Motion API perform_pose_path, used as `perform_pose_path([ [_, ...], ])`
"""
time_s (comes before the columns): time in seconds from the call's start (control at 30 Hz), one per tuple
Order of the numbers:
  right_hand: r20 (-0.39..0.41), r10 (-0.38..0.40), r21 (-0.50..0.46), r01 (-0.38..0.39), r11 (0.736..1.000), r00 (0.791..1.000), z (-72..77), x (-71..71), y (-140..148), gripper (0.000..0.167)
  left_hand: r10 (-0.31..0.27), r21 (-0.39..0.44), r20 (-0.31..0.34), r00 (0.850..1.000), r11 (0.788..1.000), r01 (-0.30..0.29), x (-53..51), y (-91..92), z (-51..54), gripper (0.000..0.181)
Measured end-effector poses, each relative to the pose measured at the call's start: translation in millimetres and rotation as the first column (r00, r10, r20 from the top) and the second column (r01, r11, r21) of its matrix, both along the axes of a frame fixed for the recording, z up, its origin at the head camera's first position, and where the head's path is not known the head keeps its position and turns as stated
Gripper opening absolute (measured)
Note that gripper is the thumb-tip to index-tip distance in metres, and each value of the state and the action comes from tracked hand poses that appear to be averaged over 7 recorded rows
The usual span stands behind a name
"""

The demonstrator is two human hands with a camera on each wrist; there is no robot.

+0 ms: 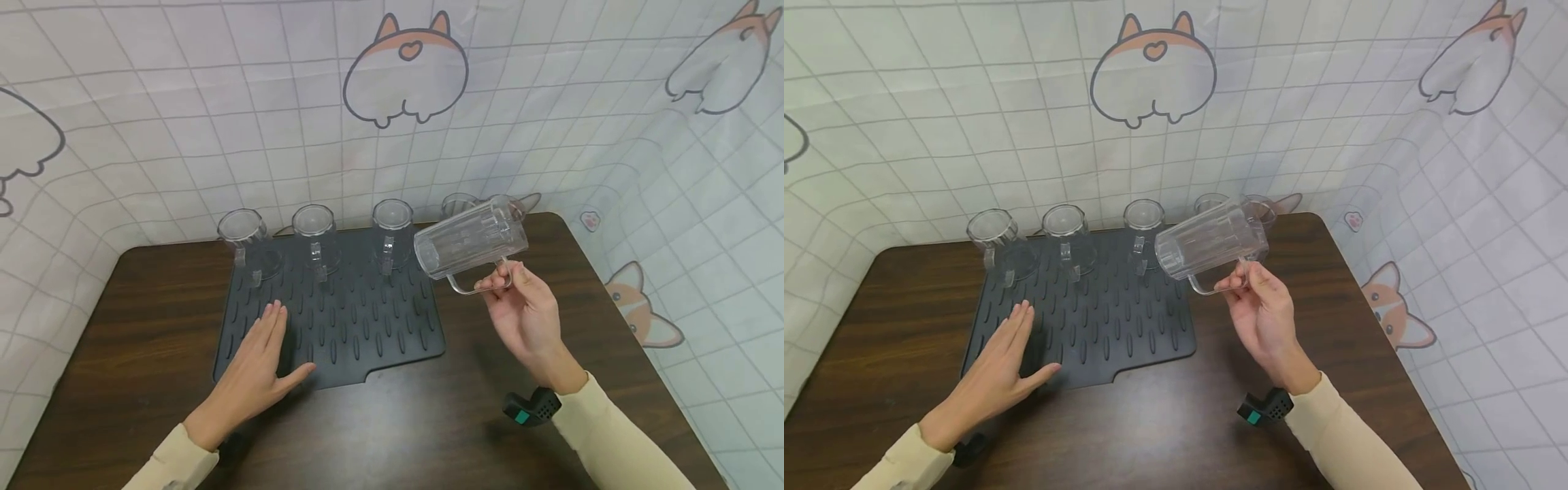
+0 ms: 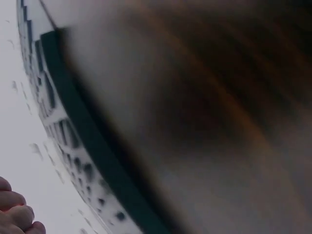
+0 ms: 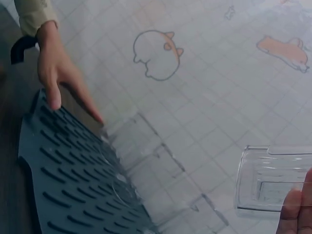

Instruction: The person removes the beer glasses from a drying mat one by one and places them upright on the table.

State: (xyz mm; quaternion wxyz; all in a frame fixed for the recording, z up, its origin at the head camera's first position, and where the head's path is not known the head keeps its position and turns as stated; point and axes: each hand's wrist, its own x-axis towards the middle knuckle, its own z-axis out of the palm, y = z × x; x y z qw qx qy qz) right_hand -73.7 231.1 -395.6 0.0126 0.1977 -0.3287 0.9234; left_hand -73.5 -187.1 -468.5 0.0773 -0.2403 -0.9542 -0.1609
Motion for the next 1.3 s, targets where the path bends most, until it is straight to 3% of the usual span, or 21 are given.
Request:
perform_pose_path([
  [0.13,-0.010,-0.052,0.005,0.052,0.999,0.999,5.3,2.0,10,0.043,0.020,-0.026,0.000,1.000,0.999,-0.020,1.9,-10.8,-4.1,0.107],
  [0.3,0.005,-0.182,0.094,0.180,0.979,0.983,11.7,4.4,22,0.042,0.051,-0.067,0.035,0.998,0.997,-0.049,1.9,-23.4,-5.4,0.108],
  [0.53,-0.056,-0.200,0.013,0.201,0.980,0.978,21.3,3.1,39,0.038,0.113,-0.096,0.096,0.989,0.990,-0.104,-0.4,-38.7,-6.0,0.111],
  [0.8,-0.064,-0.334,0.011,0.335,0.942,0.940,27.9,-2.8,55,0.031,0.158,-0.111,0.177,0.972,0.984,-0.139,-3.3,-49.0,-10.6,0.113],
  [1.07,-0.064,-0.473,0.073,0.477,0.876,0.879,29.2,-12.6,69,0.027,0.178,-0.132,0.215,0.960,0.980,-0.152,-7.5,-54.3,-13.0,0.113],
  [1.27,-0.085,-0.541,0.112,0.548,0.829,0.837,27.2,-20.7,80,0.026,0.185,-0.138,0.264,0.947,0.979,-0.153,-7.6,-56.6,-16.8,0.114],
  [1.3,-0.080,-0.542,0.097,0.547,0.831,0.837,27.1,-22.0,82,0.025,0.186,-0.138,0.272,0.944,0.978,-0.153,-7.6,-56.8,-17.4,0.115],
])
